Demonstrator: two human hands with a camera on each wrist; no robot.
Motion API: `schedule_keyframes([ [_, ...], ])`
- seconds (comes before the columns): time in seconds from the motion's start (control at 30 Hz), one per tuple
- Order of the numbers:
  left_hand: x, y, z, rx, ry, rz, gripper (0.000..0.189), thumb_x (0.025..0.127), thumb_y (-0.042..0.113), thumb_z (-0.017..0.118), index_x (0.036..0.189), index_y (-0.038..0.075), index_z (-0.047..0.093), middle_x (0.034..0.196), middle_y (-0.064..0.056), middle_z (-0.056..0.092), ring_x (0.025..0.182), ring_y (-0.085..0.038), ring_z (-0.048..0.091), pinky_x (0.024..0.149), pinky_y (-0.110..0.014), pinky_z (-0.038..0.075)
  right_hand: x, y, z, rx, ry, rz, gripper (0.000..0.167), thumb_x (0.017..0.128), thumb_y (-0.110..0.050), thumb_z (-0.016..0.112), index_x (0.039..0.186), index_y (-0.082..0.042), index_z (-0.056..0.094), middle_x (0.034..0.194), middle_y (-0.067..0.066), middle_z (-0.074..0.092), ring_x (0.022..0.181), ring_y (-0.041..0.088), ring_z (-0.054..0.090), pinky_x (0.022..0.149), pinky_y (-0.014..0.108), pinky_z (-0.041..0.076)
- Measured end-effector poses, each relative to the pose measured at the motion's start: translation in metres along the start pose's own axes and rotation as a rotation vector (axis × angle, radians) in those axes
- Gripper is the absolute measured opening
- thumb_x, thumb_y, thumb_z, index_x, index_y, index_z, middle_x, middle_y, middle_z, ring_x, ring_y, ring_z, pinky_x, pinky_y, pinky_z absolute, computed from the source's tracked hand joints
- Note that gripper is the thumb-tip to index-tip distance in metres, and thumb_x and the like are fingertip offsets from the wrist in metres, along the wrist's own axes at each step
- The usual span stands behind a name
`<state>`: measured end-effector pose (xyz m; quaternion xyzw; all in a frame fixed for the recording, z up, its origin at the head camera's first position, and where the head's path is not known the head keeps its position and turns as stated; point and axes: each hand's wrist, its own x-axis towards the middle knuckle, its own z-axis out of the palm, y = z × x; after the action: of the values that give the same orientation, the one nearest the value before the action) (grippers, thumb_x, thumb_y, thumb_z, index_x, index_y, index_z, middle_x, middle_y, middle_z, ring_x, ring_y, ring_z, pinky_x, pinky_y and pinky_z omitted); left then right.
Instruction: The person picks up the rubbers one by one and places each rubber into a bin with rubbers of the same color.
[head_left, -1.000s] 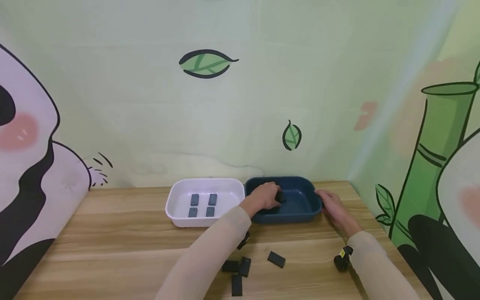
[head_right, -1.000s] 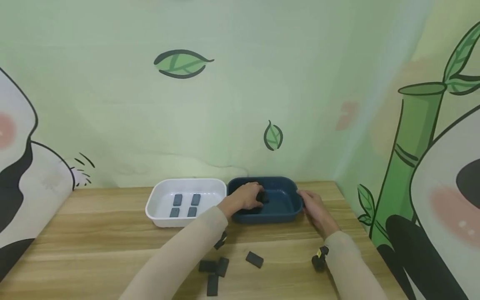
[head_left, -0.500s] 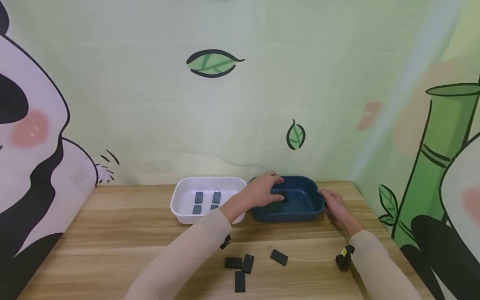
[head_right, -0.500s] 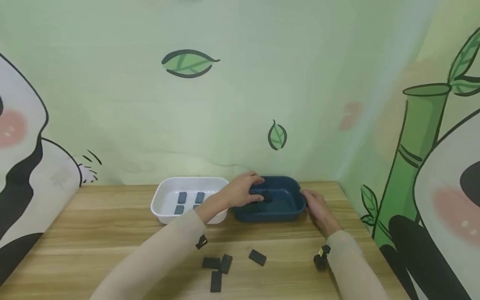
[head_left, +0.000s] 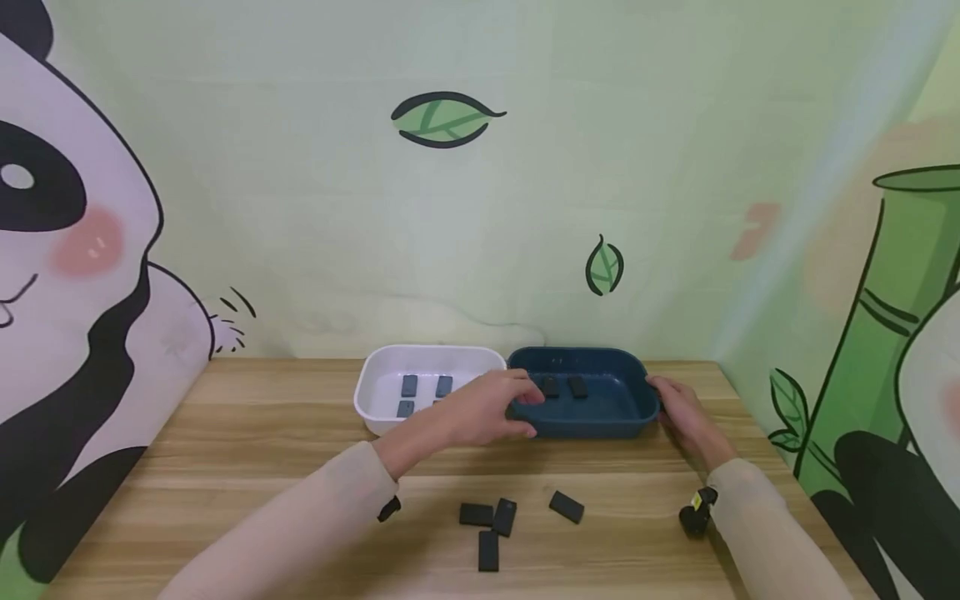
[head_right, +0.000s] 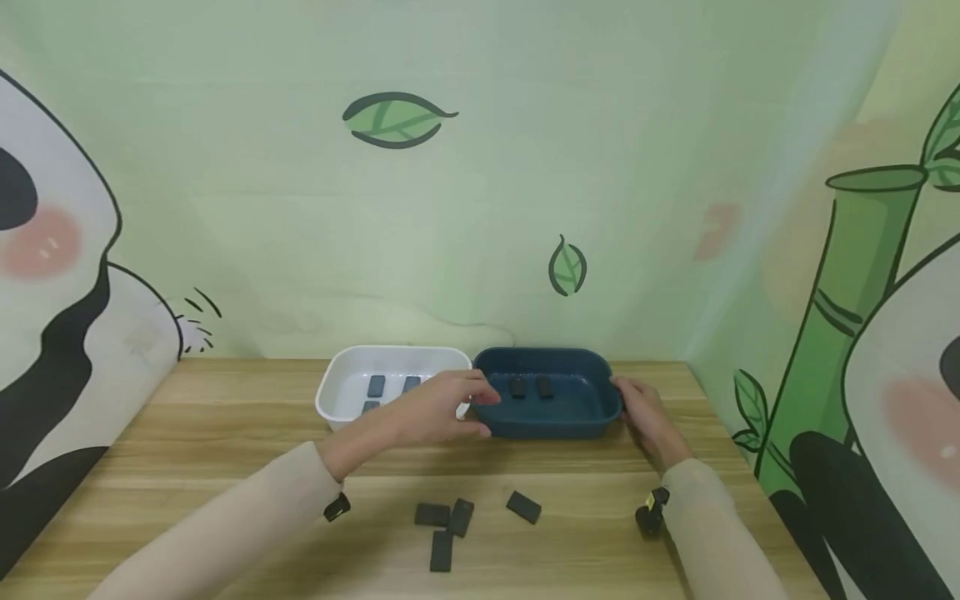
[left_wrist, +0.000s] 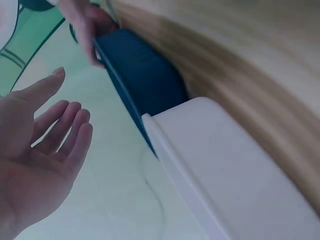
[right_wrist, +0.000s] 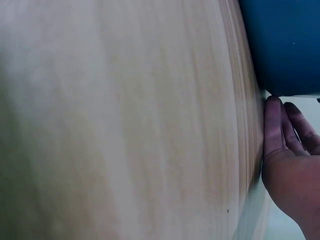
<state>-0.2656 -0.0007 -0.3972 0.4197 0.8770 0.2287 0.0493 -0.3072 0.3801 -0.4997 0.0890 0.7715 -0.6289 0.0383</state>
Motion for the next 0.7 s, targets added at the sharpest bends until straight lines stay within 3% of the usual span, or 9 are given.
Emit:
schedule_keyframes([
  [0.17,-0.027,-0.003,0.011,0.017,-0.089,0.047,0.041,0.092,0.026,0.086,0.128,0.009,0.073,0.122,-0.002,0.070,0.113,-0.018,0.066,0.100,-0.027,0.054,-0.001,0.000,0.000,-0.016,-0.005,-0.011,0.061,0.111,-0.041,0.050,0.146,0.008,0.051,0.105,-0.010,0.062,0.090,-0.001,0.059,0.078,0.018,0.055],
  [0.33,-0.045,-0.011,0.030,0.029,-0.198,0.036,0.046,0.089,0.030,0.089,0.128,0.010,0.073,0.120,0.001,0.070,0.111,-0.014,0.066,0.098,-0.024,0.054,-0.002,0.001,-0.001,-0.006,0.000,-0.005,0.058,0.111,-0.041,0.051,0.145,0.007,0.052,0.104,-0.010,0.062,0.089,-0.001,0.058,0.078,0.018,0.054],
  [0.5,-0.055,-0.018,0.048,0.018,-0.271,0.022,0.047,0.089,0.034,0.089,0.128,0.015,0.073,0.118,0.009,0.067,0.110,-0.006,0.064,0.097,-0.021,0.053,-0.002,0.001,0.001,-0.008,0.004,-0.002,0.060,0.111,-0.041,0.051,0.146,0.007,0.051,0.106,-0.009,0.061,0.090,-0.002,0.058,0.078,0.017,0.054],
  [0.7,-0.058,-0.016,0.059,0.058,-0.286,0.033,0.040,0.090,0.031,0.088,0.126,0.018,0.074,0.117,0.010,0.064,0.106,-0.002,0.062,0.093,-0.019,0.053,0.000,0.001,-0.001,-0.014,-0.008,-0.009,0.063,0.111,-0.041,0.050,0.149,0.009,0.048,0.111,-0.007,0.061,0.093,-0.002,0.058,0.081,0.017,0.054],
])
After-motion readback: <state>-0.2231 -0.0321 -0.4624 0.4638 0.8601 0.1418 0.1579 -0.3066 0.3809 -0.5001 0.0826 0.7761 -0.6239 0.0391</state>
